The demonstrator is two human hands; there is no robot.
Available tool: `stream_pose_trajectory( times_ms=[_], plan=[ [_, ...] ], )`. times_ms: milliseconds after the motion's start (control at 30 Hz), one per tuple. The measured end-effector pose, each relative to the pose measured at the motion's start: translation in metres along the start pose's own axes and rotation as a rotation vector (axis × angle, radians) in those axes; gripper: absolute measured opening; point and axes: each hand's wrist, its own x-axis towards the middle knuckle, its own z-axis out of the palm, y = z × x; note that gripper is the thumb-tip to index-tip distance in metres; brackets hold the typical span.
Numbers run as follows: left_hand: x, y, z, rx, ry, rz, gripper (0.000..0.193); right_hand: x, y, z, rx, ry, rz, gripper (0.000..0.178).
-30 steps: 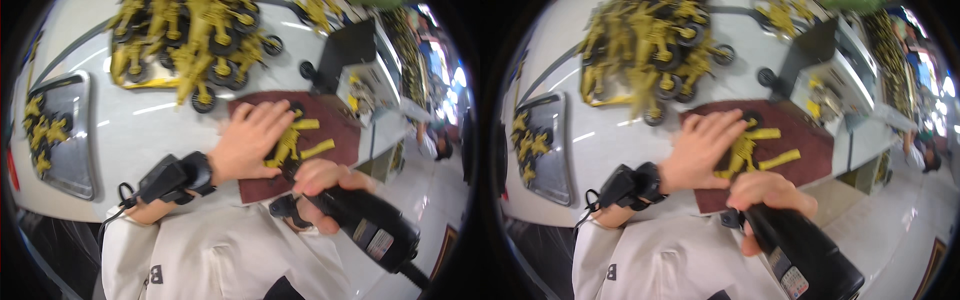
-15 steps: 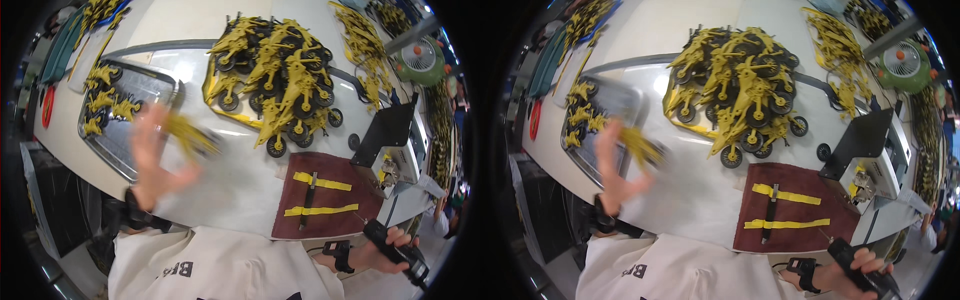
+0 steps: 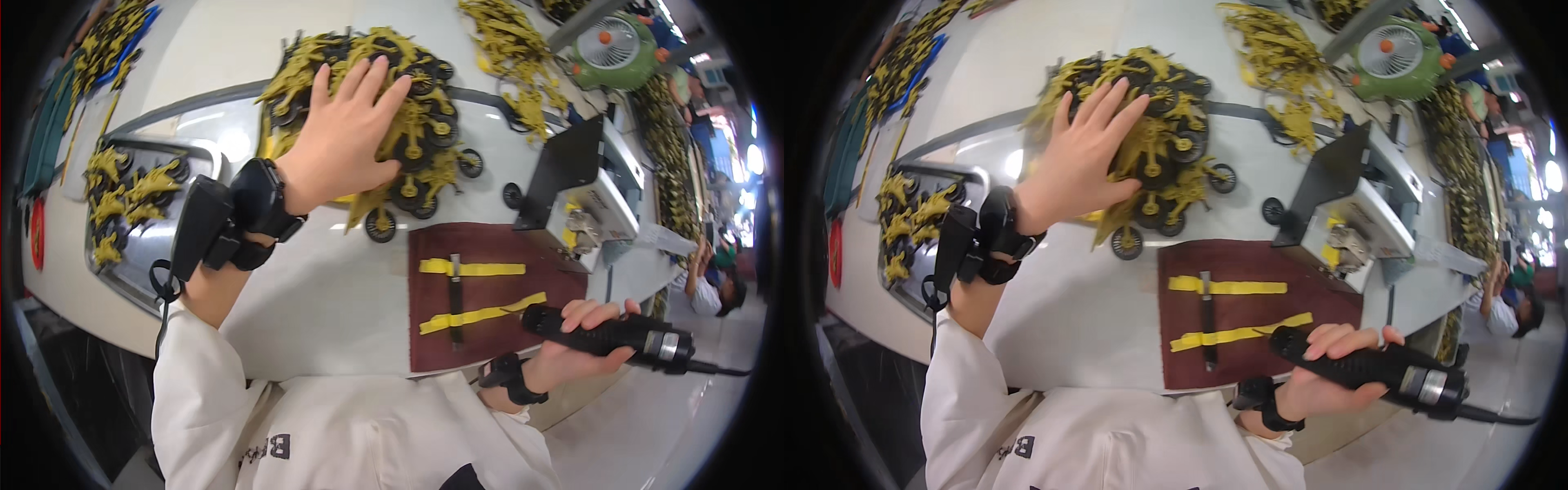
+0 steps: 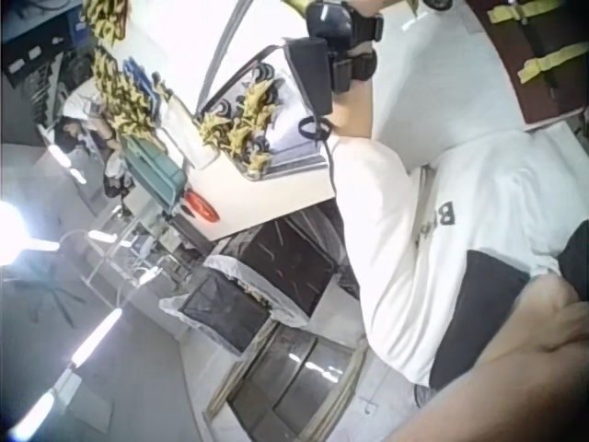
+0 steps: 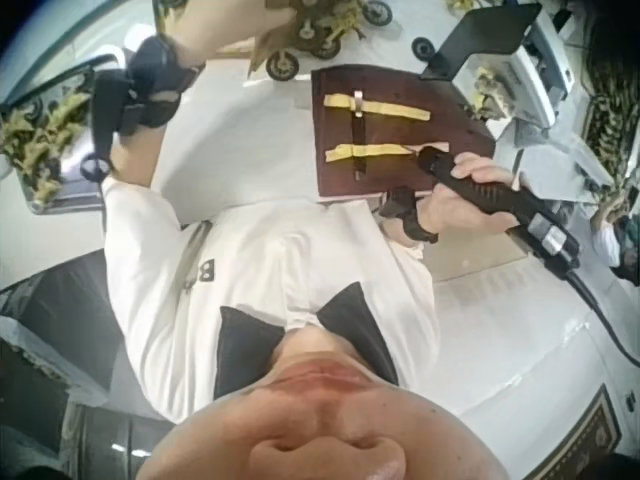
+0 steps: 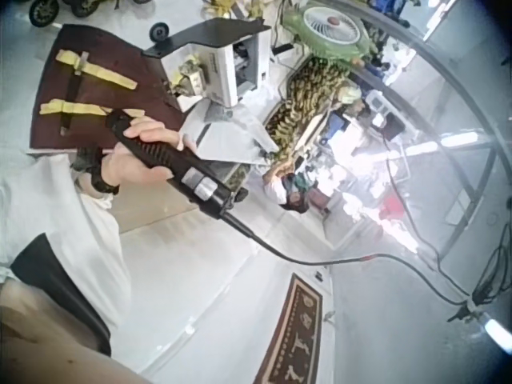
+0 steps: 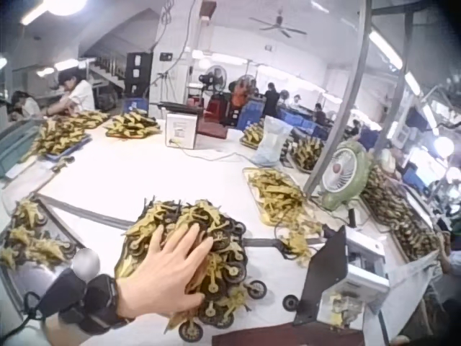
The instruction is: The recorder is using an electric screwdriver to attach wheels and other components to small yellow toy motorcycle frames.
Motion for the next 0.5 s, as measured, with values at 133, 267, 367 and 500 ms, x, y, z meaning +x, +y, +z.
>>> stream_pose_trajectory(
  times_ms=[133,267,367,500],
  plan=[
    [0.007,0.002,-0.003,-0.048,-0.089,0.009,0.086,0.01,-0.015,-0.018,0.01,0.028,-0.103,0.067],
    [0.02,-0.002,0.0,-0.071,-0.104,0.052,0.083,0.063,-0.024,-0.014,-0.127,0.192,-0.28,0.07],
    [0.021,-0.004,0.002,-0.1,-0.072,0.075,0.08,0.103,-0.011,0.007,-0.121,0.2,-0.36,0.062],
    [0.025,-0.001,0.002,-0.113,0.044,0.072,0.071,0.111,0.014,0.01,-0.263,0.054,-0.29,0.048]
  ],
)
